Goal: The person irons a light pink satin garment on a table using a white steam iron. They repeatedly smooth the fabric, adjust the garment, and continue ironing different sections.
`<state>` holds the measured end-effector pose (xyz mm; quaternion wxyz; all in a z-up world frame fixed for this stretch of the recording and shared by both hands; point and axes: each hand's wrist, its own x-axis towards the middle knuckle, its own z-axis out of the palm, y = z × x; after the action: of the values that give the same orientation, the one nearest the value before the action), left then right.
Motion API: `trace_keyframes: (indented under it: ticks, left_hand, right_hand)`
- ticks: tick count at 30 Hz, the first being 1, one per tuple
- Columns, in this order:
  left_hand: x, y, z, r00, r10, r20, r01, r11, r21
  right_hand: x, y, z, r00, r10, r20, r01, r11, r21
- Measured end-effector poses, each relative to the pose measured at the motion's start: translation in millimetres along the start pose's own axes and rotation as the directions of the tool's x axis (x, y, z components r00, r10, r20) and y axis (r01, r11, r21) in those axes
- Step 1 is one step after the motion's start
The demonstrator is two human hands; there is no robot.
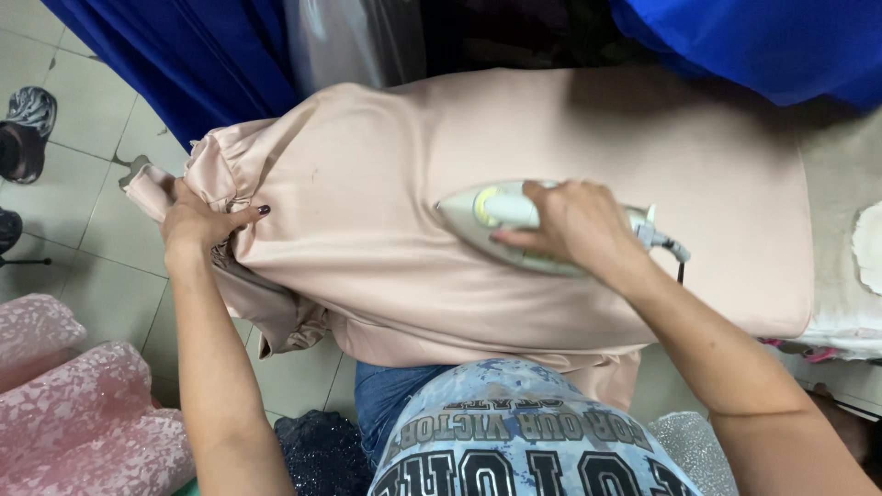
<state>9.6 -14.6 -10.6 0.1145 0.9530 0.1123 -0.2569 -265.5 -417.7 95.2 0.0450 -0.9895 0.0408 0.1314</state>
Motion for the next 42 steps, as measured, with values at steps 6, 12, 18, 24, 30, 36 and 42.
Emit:
trace_keyframes:
  ticks: [6, 12, 18, 24, 30, 36, 42]
  left_hand:
    - [-1, -13, 1, 0.982, 0.181, -0.046, -0.183, 0.983, -0.026]
    - [-11, -5, -4, 0.980, 0.196, -0.044, -0.197, 0.979, -0.042]
    - [-2, -8, -2, 0.979, 0.201, -0.044, -0.204, 0.976, -0.075]
    - [-16, -3, -8, 0.980, 0.193, -0.039, -0.195, 0.979, -0.061]
    - [1, -10, 2, 0.978, 0.202, -0.059, -0.206, 0.976, -0.077]
    - [11, -12, 7, 0.979, 0.192, -0.071, -0.196, 0.979, -0.053]
    - [16, -14, 10, 0.979, 0.191, -0.073, -0.194, 0.980, -0.042]
  right_hand:
    - [-6, -27, 9, 0.989, -0.081, 0.126, 0.067, 0.991, 0.113]
    - [84, -18, -3, 0.987, -0.126, -0.104, 0.134, 0.988, 0.073]
    - [164, -3, 6, 0.948, -0.132, -0.289, 0.166, 0.981, 0.099]
    - [92, -21, 0, 0.984, -0.123, -0.133, 0.136, 0.986, 0.095]
    - [-23, -47, 1, 0.983, -0.049, 0.175, 0.020, 0.986, 0.164]
    - [-21, -59, 2, 0.982, -0.020, 0.187, -0.002, 0.993, 0.115]
    - [81, -60, 2, 0.991, -0.098, -0.093, 0.104, 0.992, 0.066]
